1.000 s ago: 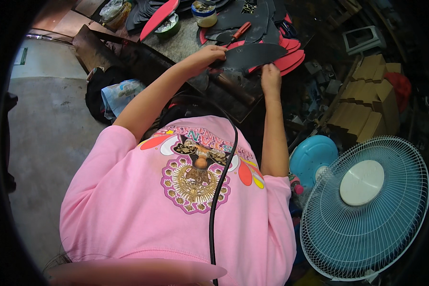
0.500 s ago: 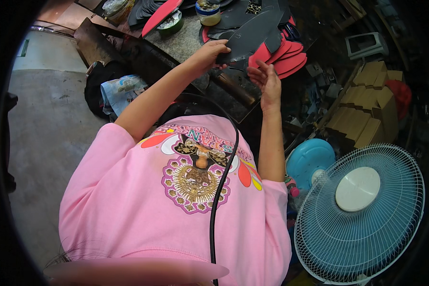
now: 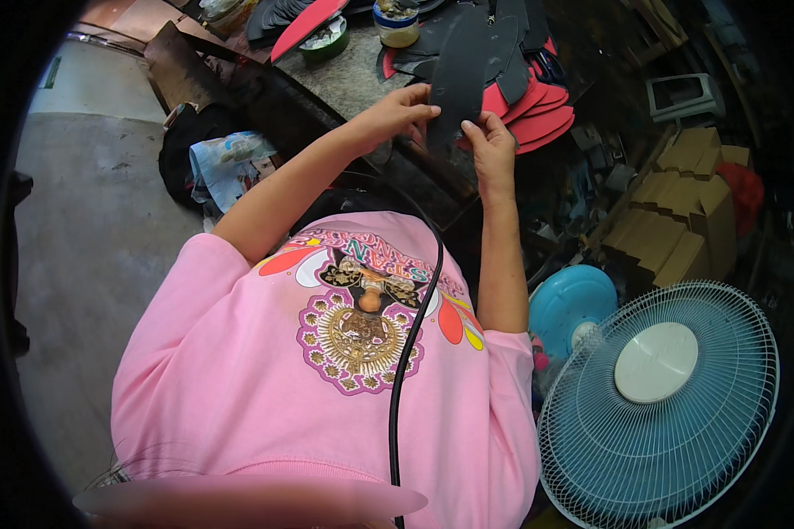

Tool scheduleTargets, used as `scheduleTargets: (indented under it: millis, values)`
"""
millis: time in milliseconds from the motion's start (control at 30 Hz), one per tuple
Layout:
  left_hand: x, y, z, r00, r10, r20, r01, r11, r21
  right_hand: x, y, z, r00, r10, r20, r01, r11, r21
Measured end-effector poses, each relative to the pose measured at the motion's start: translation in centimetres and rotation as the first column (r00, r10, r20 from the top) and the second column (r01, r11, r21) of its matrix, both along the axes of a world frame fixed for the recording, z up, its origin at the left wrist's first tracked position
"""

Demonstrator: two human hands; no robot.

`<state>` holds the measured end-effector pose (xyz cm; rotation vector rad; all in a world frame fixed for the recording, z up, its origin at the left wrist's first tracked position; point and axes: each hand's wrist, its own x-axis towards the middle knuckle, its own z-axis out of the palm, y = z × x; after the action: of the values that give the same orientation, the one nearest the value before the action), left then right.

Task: The person uses a red-handled tool to stitch or press seams on pink and black shoe upper pieces. They repeatedly pick up pieces, align edges, apply the tool along seams, and place the finished pieces back on the workbench.

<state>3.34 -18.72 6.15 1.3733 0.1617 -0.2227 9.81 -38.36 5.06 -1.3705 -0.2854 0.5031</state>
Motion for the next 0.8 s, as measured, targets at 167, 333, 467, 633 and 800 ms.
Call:
scheduleTargets:
  millis: [167, 333, 467, 633, 800]
  values:
    - [0.3, 0.9, -0.2, 0.981, 0.176, 0.079, -0.176, 0.984, 0.000, 0.3, 0.1, -0.4, 0.995, 0.097, -0.012, -0.097, 0.992, -0.086]
    - [0.0, 3.7, -0.7, 0.953, 0.285, 0.105, -0.295, 0.951, 0.096, 1.3, -1.2, -1.2, 0.982, -0.007, 0.191, 0.054, 0.968, -0.245]
    - [-0.2, 5.3, -2.2, 0.970, 0.239, 0.055, -0.245, 0.942, 0.229, 1.6, -2.4, -1.6, 0.960, -0.003, 0.280, 0.124, 0.900, -0.417]
    - [-0.1, 6.5, -5.9, 0.962, 0.267, 0.057, -0.273, 0.937, 0.218, 1.5, -3.3, -1.6, 0.896, 0.134, 0.423, 0.177, 0.766, -0.618]
    - [-0.3, 9.2, -9.3, 0.966, 0.258, 0.008, -0.253, 0.941, 0.224, 0.9, -3.8, -3.4, 0.628, 0.435, 0.646, 0.352, 0.581, -0.734]
